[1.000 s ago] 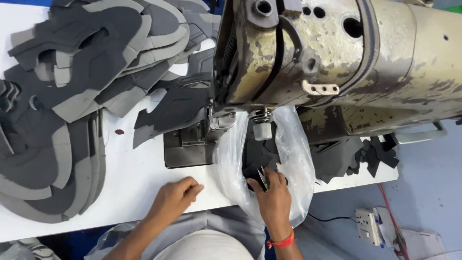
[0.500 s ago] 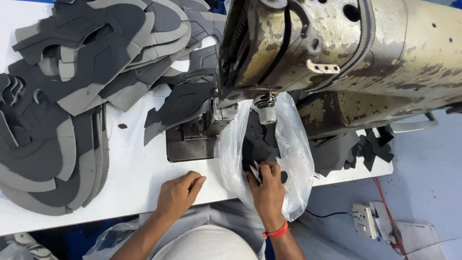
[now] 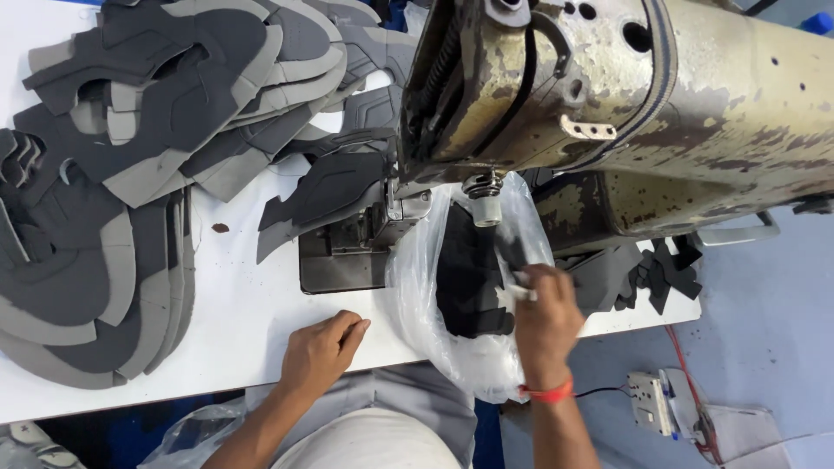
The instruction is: The person uses a sewing machine to stitch together grey and black shoe parts. They guide the material under the needle, sew along the edges, and then use a tool to cut the thread before moving to the next piece.
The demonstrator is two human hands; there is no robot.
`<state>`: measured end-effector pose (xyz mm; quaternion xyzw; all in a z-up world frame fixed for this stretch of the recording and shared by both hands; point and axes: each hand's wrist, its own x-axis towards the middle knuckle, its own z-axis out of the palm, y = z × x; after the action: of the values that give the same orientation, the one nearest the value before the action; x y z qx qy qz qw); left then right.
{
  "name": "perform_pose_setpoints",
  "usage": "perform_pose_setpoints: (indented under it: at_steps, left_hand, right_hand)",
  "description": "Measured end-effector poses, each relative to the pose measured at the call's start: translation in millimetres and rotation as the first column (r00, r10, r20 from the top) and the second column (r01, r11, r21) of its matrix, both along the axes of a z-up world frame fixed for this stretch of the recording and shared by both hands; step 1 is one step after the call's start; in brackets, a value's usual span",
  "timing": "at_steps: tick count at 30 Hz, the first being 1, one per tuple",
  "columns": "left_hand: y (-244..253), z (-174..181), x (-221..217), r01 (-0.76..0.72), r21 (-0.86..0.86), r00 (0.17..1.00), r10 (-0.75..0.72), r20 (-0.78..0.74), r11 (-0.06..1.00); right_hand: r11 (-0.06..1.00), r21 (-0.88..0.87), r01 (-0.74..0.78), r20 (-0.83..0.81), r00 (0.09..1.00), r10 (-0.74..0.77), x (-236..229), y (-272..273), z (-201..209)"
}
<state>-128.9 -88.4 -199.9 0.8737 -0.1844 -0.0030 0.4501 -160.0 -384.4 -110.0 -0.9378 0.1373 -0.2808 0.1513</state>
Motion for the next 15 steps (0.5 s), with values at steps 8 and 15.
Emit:
perform_pose_setpoints:
  at_steps: [8, 15]
  left_hand:
    - [0.7, -1.9, 0.4, 0.013, 0.007, 1.0, -0.013, -0.015, 1.0]
    - [-0.3, 5.9, 0.8, 0.01, 0.007, 1.0, -0.01, -0.003, 1.0]
  right_hand:
    - [0.971, 0.166, -0.172, -0.33, 0.918, 0.219, -18.6, 23.2, -6.9]
    - [0.946, 0.295, 0.136, -0.203, 0.976, -0.077, -12.1, 9.9, 25.5]
